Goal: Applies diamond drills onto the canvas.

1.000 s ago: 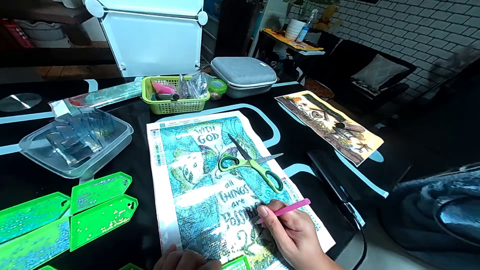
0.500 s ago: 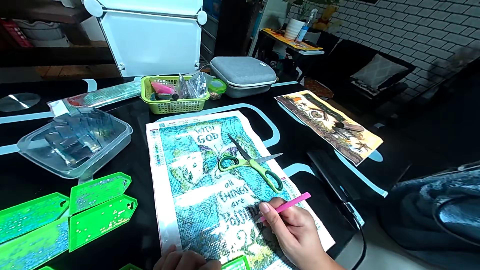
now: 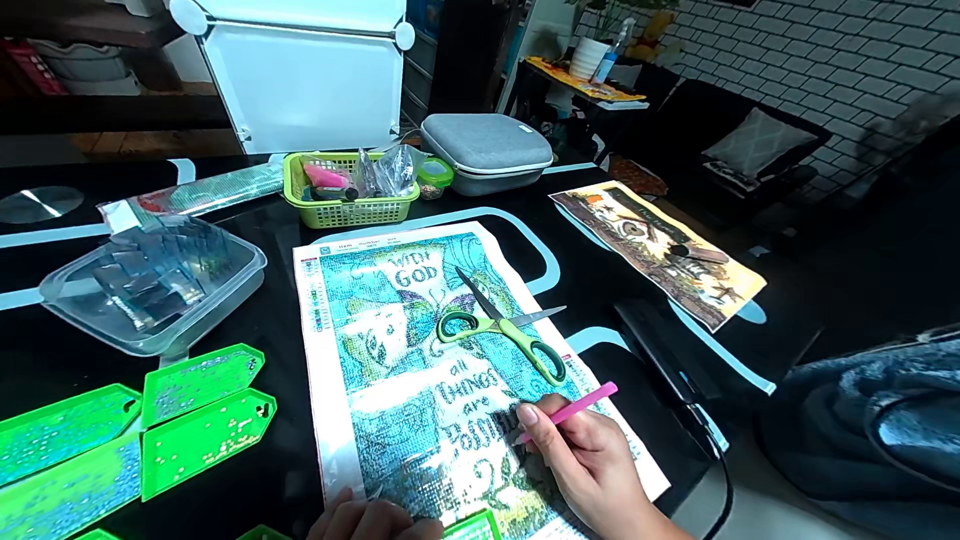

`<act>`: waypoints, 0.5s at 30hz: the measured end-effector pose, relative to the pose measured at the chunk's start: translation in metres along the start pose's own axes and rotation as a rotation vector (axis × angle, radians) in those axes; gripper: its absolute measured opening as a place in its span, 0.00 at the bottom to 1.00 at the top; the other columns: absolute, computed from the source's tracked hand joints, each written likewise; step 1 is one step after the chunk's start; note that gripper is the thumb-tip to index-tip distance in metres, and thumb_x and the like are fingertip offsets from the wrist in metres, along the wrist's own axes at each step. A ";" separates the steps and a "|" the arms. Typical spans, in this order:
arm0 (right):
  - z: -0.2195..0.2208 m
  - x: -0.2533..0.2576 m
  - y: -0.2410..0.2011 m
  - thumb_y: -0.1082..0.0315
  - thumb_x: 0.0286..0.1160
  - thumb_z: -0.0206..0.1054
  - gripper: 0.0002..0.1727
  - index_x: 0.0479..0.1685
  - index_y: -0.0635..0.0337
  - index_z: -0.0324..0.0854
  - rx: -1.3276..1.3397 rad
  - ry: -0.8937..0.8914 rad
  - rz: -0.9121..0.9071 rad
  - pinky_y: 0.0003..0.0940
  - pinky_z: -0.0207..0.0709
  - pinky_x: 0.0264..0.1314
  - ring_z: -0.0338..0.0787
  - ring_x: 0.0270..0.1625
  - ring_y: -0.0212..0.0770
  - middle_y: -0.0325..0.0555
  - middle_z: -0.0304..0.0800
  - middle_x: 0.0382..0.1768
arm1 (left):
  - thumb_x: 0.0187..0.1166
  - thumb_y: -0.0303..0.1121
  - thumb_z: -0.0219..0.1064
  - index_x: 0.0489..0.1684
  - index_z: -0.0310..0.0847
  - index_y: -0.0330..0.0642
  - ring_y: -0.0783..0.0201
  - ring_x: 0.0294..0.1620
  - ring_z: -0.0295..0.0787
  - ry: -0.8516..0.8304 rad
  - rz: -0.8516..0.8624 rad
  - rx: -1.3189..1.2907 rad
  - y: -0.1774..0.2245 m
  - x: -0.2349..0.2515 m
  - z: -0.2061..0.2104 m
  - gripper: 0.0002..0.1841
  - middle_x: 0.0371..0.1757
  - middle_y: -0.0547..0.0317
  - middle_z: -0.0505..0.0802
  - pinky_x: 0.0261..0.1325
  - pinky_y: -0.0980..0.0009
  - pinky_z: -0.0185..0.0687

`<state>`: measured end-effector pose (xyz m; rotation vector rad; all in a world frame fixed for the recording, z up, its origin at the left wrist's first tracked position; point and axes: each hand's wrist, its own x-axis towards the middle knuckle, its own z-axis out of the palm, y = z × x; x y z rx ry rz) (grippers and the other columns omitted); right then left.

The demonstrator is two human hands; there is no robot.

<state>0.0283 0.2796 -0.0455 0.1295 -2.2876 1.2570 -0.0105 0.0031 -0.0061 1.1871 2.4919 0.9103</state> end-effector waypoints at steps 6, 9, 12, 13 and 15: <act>-0.003 0.006 -0.005 0.62 0.90 0.60 0.15 0.33 0.56 0.84 0.138 -0.007 0.153 0.11 0.76 0.27 0.83 0.26 0.16 0.28 0.86 0.24 | 0.69 0.50 0.78 0.59 0.91 0.44 0.41 0.56 0.89 0.025 0.005 0.004 -0.001 -0.001 0.002 0.25 0.51 0.44 0.94 0.76 0.40 0.69; -0.002 0.006 -0.005 0.62 0.90 0.60 0.14 0.33 0.55 0.84 0.163 0.027 0.143 0.11 0.76 0.28 0.83 0.26 0.16 0.27 0.87 0.25 | 0.68 0.49 0.78 0.59 0.91 0.43 0.42 0.55 0.89 0.038 0.008 0.005 -0.001 -0.001 0.003 0.25 0.50 0.45 0.94 0.76 0.41 0.70; -0.002 0.006 -0.005 0.62 0.90 0.61 0.14 0.33 0.55 0.84 0.183 0.031 0.151 0.11 0.77 0.28 0.83 0.25 0.17 0.28 0.87 0.25 | 0.69 0.50 0.78 0.59 0.91 0.44 0.43 0.55 0.89 0.036 0.010 0.006 -0.001 -0.002 0.003 0.25 0.50 0.45 0.94 0.75 0.41 0.70; -0.003 0.007 -0.007 0.62 0.89 0.61 0.14 0.34 0.54 0.84 0.195 0.027 0.188 0.12 0.78 0.28 0.84 0.25 0.17 0.28 0.88 0.25 | 0.69 0.49 0.78 0.59 0.91 0.44 0.43 0.55 0.89 0.041 0.010 0.003 -0.001 -0.001 0.003 0.25 0.50 0.46 0.94 0.75 0.41 0.70; -0.004 0.012 -0.016 0.62 0.88 0.62 0.13 0.34 0.52 0.85 0.231 -0.005 0.283 0.14 0.81 0.27 0.87 0.26 0.20 0.28 0.90 0.26 | 0.68 0.49 0.79 0.59 0.91 0.44 0.43 0.55 0.89 0.047 0.007 -0.004 -0.001 -0.002 0.003 0.25 0.50 0.46 0.94 0.76 0.41 0.70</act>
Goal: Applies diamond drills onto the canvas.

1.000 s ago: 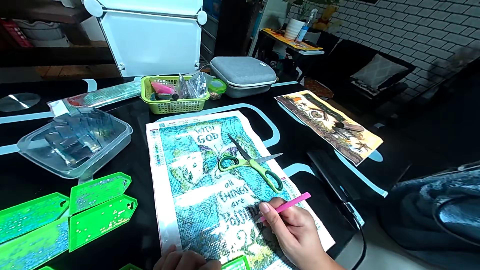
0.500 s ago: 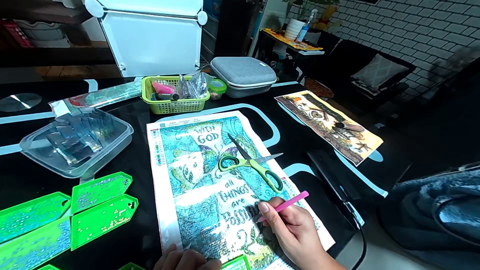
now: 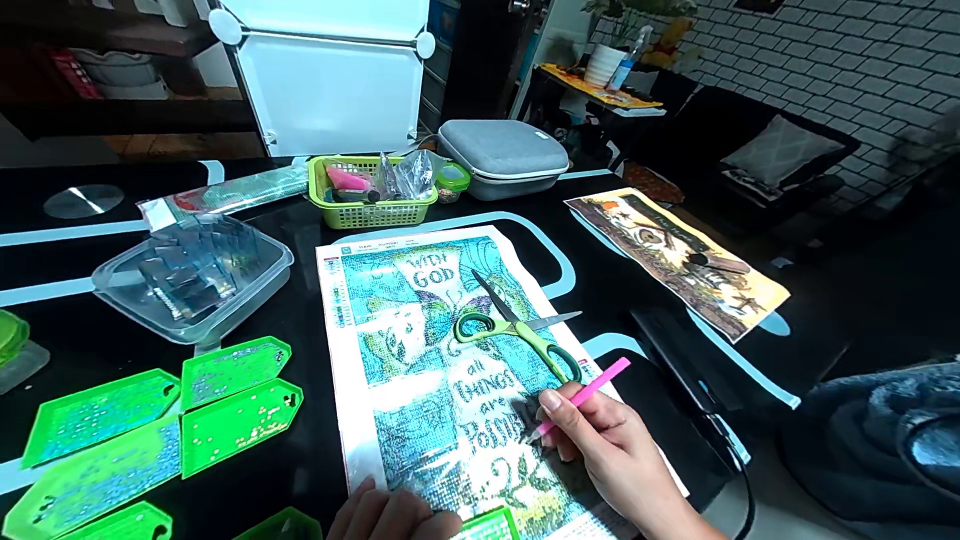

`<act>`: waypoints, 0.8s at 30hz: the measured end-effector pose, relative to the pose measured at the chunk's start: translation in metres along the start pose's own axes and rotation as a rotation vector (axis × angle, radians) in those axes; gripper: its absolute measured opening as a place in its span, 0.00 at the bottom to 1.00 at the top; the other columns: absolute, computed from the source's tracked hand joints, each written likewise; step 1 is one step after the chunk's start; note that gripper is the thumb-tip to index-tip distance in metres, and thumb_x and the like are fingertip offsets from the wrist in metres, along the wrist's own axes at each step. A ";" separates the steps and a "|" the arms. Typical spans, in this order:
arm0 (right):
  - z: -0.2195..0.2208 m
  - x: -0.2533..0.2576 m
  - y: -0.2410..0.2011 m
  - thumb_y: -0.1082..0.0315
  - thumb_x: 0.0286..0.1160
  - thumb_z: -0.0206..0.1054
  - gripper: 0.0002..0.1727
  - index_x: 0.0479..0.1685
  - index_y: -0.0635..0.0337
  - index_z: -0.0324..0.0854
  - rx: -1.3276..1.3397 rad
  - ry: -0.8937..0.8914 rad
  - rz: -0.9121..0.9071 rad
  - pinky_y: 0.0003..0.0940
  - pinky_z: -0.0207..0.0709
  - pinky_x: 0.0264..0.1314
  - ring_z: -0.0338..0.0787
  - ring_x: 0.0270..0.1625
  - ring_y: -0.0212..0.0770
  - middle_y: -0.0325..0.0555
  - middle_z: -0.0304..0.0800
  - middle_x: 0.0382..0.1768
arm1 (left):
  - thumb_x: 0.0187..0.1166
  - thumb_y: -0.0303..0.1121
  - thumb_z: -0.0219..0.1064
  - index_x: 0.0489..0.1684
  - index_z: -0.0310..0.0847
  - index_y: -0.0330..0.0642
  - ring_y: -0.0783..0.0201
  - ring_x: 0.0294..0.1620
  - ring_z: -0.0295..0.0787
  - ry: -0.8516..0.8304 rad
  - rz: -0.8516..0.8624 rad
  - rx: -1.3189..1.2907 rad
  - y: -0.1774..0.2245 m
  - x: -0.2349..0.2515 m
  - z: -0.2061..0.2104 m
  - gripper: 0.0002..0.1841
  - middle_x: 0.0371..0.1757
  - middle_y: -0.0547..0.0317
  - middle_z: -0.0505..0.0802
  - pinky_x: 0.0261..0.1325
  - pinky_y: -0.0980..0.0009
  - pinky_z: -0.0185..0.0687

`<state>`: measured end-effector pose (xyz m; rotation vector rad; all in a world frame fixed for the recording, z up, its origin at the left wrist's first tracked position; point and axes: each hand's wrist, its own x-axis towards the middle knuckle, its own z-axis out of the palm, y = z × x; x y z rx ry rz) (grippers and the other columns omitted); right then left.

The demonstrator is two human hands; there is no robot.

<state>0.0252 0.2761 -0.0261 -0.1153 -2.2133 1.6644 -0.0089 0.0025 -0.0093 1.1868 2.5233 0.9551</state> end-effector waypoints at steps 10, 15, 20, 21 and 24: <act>0.043 -0.024 -0.015 0.64 0.89 0.61 0.17 0.31 0.65 0.82 -0.145 -0.295 -0.344 0.27 0.79 0.41 0.85 0.30 0.35 0.48 0.85 0.24 | 0.68 0.49 0.79 0.58 0.92 0.44 0.43 0.56 0.89 0.011 0.000 -0.016 -0.001 -0.001 0.001 0.24 0.50 0.46 0.94 0.75 0.40 0.71; 0.044 -0.023 -0.013 0.64 0.89 0.61 0.16 0.30 0.63 0.81 -0.179 -0.287 -0.374 0.26 0.78 0.41 0.84 0.30 0.35 0.47 0.85 0.23 | 0.65 0.48 0.81 0.57 0.92 0.45 0.43 0.56 0.89 0.027 -0.006 -0.009 0.000 0.000 0.003 0.24 0.49 0.47 0.94 0.75 0.40 0.71; 0.045 -0.024 -0.013 0.63 0.90 0.61 0.17 0.32 0.63 0.82 -0.146 -0.309 -0.377 0.26 0.78 0.41 0.85 0.30 0.35 0.47 0.86 0.24 | 0.65 0.48 0.81 0.55 0.92 0.45 0.44 0.56 0.89 0.039 -0.003 -0.005 0.001 -0.001 0.004 0.23 0.49 0.48 0.94 0.75 0.41 0.71; 0.046 -0.025 -0.013 0.63 0.90 0.61 0.17 0.32 0.63 0.82 -0.144 -0.310 -0.379 0.26 0.78 0.41 0.85 0.30 0.35 0.47 0.86 0.24 | 0.65 0.47 0.81 0.55 0.92 0.45 0.44 0.56 0.89 0.039 -0.001 -0.002 0.000 -0.001 0.004 0.23 0.49 0.48 0.94 0.75 0.41 0.71; 0.048 -0.025 -0.013 0.63 0.89 0.61 0.16 0.32 0.63 0.83 -0.137 -0.312 -0.386 0.26 0.78 0.42 0.86 0.31 0.35 0.47 0.87 0.25 | 0.65 0.47 0.81 0.54 0.92 0.44 0.45 0.56 0.89 0.042 0.003 0.004 0.000 -0.001 0.004 0.23 0.49 0.48 0.94 0.75 0.41 0.71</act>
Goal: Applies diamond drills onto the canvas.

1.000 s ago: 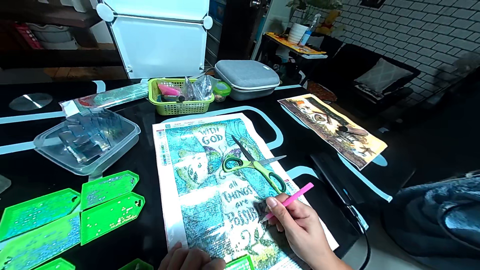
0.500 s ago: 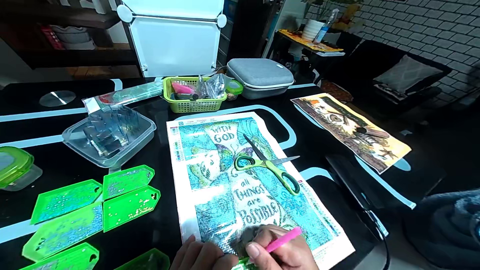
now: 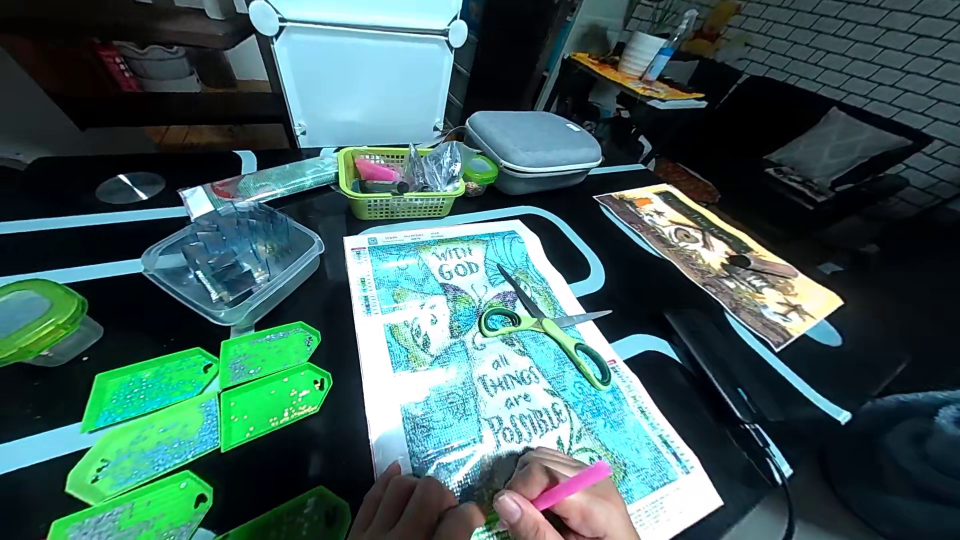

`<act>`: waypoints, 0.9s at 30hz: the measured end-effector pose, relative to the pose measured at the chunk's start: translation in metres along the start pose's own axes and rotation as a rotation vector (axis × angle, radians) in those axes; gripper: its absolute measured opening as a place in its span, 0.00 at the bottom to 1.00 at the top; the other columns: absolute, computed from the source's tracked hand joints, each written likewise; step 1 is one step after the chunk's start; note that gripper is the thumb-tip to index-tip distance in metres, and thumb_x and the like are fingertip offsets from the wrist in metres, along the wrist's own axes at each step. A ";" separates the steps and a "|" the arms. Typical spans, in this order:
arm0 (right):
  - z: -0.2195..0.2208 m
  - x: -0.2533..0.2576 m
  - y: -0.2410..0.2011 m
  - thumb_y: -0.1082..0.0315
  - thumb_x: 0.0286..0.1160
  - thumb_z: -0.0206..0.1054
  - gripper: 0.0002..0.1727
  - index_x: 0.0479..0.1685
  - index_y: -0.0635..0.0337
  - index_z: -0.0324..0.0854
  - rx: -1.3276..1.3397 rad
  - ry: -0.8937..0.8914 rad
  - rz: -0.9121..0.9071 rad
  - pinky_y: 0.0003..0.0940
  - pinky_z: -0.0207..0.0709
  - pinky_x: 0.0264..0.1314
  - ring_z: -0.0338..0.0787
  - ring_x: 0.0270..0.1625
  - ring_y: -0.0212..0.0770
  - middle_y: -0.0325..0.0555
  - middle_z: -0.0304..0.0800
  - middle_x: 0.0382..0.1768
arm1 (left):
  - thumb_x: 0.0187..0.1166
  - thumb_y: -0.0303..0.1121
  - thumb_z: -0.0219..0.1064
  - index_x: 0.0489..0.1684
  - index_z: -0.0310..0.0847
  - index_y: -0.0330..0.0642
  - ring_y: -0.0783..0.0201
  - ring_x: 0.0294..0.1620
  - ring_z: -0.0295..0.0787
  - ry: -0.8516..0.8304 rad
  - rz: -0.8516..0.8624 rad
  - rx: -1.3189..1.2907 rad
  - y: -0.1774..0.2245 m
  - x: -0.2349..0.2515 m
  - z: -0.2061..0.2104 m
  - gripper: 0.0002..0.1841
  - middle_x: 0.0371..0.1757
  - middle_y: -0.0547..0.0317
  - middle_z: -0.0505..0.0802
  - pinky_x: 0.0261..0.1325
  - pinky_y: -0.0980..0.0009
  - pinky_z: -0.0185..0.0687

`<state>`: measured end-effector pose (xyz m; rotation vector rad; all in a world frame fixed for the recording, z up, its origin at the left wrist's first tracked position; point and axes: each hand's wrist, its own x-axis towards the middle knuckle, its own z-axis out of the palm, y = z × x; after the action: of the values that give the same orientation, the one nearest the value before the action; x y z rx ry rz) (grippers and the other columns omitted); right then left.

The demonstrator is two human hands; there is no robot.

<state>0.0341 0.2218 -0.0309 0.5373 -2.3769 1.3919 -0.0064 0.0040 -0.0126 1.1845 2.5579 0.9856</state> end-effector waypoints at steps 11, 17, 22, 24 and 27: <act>0.002 0.000 0.000 0.63 0.89 0.62 0.16 0.32 0.63 0.83 -0.027 -0.009 -0.006 0.27 0.78 0.44 0.87 0.33 0.36 0.47 0.88 0.26 | 0.64 0.47 0.81 0.51 0.92 0.42 0.44 0.56 0.90 0.013 -0.003 0.008 0.001 0.001 0.000 0.22 0.48 0.47 0.94 0.75 0.42 0.71; -0.006 0.000 0.001 0.65 0.90 0.61 0.15 0.34 0.66 0.81 0.158 0.043 0.089 0.18 0.78 0.33 0.84 0.28 0.26 0.45 0.84 0.24 | 0.65 0.49 0.81 0.57 0.92 0.46 0.45 0.56 0.89 -0.024 -0.018 -0.002 0.001 0.001 -0.001 0.24 0.49 0.48 0.94 0.76 0.41 0.70; -0.003 -0.001 0.001 0.64 0.89 0.63 0.15 0.33 0.64 0.82 0.051 0.000 0.013 0.24 0.79 0.42 0.85 0.31 0.33 0.47 0.86 0.26 | 0.64 0.47 0.81 0.54 0.93 0.43 0.42 0.56 0.89 -0.004 -0.004 -0.011 0.001 0.001 0.000 0.23 0.49 0.46 0.94 0.74 0.39 0.71; -0.001 0.000 0.000 0.63 0.88 0.63 0.16 0.32 0.63 0.83 -0.015 -0.009 -0.011 0.26 0.79 0.43 0.86 0.32 0.35 0.47 0.87 0.26 | 0.64 0.47 0.81 0.52 0.92 0.42 0.42 0.55 0.89 0.007 0.001 -0.007 0.001 0.001 -0.001 0.22 0.49 0.46 0.94 0.74 0.40 0.71; 0.001 -0.001 0.001 0.63 0.88 0.63 0.17 0.30 0.63 0.83 -0.057 -0.014 -0.020 0.28 0.77 0.43 0.87 0.33 0.37 0.48 0.89 0.26 | 0.64 0.47 0.81 0.51 0.92 0.41 0.43 0.55 0.89 0.009 0.004 -0.008 0.001 0.001 -0.001 0.22 0.48 0.46 0.94 0.74 0.40 0.71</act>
<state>0.0339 0.2212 -0.0326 0.5562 -2.4080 1.3112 -0.0069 0.0049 -0.0104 1.1862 2.5568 1.0027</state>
